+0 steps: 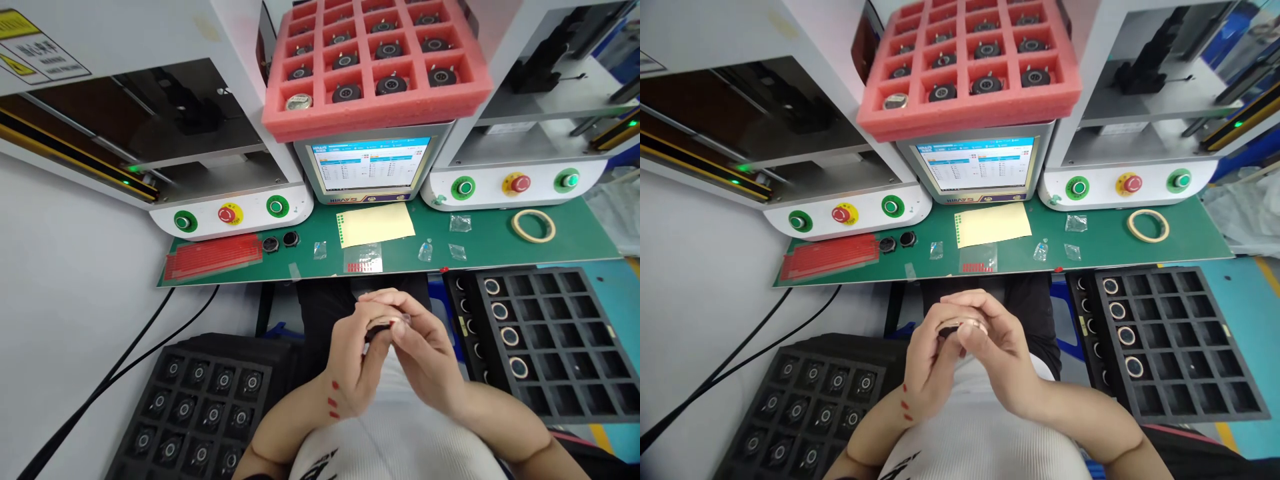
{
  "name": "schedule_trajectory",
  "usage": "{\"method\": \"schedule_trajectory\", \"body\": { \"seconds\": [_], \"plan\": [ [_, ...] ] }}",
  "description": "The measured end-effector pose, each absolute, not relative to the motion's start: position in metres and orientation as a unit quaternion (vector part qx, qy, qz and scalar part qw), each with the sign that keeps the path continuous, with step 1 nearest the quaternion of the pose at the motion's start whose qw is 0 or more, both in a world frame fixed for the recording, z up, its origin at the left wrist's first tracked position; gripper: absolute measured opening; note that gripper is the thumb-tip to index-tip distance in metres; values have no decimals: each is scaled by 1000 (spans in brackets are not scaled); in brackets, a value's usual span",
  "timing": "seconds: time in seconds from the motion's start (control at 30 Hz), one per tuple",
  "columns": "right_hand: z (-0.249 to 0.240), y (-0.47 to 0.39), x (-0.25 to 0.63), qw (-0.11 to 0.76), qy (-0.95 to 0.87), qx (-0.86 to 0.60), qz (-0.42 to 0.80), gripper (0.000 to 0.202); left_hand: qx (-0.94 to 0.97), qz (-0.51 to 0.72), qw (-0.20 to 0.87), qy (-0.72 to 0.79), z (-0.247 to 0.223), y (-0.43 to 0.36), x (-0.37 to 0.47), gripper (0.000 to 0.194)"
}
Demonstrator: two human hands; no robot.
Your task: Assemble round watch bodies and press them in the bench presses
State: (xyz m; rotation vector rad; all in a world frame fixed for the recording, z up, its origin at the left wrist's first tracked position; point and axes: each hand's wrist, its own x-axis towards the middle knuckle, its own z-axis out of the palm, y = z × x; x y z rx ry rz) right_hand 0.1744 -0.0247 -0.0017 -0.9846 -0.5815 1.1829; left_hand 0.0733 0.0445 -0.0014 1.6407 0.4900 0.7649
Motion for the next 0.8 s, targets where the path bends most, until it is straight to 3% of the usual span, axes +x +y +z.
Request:
{"method": "schedule_trajectory", "body": {
  "seconds": [0.1, 0.17, 0.23, 0.4, 0.67, 0.8],
  "plan": [
    [-8, -32, 179, 682, -417, -501, 331, 53, 486, 241, 817, 193, 5, 47, 74, 29],
    [-12, -34, 182, 668, -514, -513, 163, 74, 368, 181, 895, 175, 9, 48, 74, 32],
    [-14, -35, 185, 638, -575, -504, 87, 83, 295, 151, 928, 170, 11, 48, 74, 28],
    [-5, -35, 192, 593, -617, -501, 130, 80, 238, 142, 944, 182, 7, 45, 72, 23],
    [3, -35, 199, 593, -623, -481, 167, 73, 268, 189, 933, 151, 9, 43, 71, 30],
    [0, -33, 201, 625, -618, -448, 163, 80, 254, 161, 944, 136, 12, 43, 70, 29]
  ]
}}
